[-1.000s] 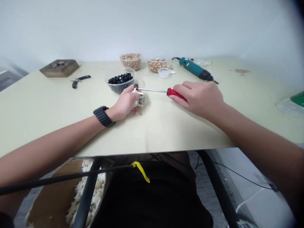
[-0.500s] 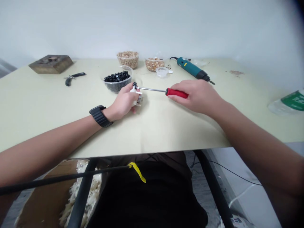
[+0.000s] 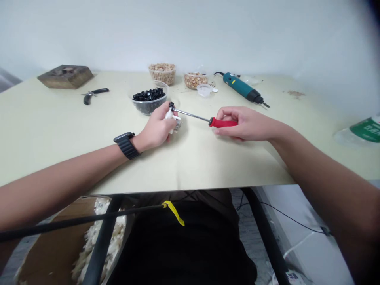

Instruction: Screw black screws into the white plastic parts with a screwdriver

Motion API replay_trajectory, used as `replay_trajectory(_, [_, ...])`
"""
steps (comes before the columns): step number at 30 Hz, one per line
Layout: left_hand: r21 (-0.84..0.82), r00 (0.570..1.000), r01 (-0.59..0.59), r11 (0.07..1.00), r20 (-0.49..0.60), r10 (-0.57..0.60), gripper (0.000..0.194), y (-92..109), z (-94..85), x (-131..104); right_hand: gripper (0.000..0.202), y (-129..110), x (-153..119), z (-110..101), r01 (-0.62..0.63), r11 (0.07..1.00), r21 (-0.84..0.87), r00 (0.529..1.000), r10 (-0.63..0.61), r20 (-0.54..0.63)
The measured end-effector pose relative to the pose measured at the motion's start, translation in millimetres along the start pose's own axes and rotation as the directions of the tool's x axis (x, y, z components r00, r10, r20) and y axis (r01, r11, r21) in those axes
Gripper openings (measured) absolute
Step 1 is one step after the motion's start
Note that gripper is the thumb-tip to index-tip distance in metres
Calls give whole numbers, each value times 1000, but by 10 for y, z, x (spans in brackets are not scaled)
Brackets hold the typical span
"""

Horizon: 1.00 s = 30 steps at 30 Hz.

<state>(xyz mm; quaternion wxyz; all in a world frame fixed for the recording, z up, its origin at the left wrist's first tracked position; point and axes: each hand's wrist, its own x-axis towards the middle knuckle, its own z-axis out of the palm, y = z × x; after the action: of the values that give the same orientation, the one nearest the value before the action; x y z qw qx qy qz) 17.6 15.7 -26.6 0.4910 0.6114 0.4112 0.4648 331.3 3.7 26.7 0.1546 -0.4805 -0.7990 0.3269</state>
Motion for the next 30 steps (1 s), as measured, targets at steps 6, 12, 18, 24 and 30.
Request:
replay_trajectory(6, [-54, 996, 88, 995, -7, -88, 29, 3, -7, 90, 43, -21, -55, 228, -23, 645, -764, 890, -334, -309])
replay_trajectory(12, [18, 999, 43, 999, 26, -43, 28, 15, -10, 108, 37, -51, -15, 160, 61, 868, -493, 952, -199, -232])
replay_trajectory(18, [149, 989, -129, 980, 94, 116, 29, -7, -33, 37, 72, 181, 104, -112, -87, 947, 308, 972, 13, 234])
replay_trajectory(24, [122, 970, -206, 971, 156, 186, 26, 23, 45, -23, 75, 356, 76, -269, -238, 878, 416, 915, 59, 399])
replay_trajectory(30, [-280, 999, 40, 959, -8, -44, 35, 96, 219, -88, 66, 202, 70, -44, -65, 863, 501, 995, 19, 97])
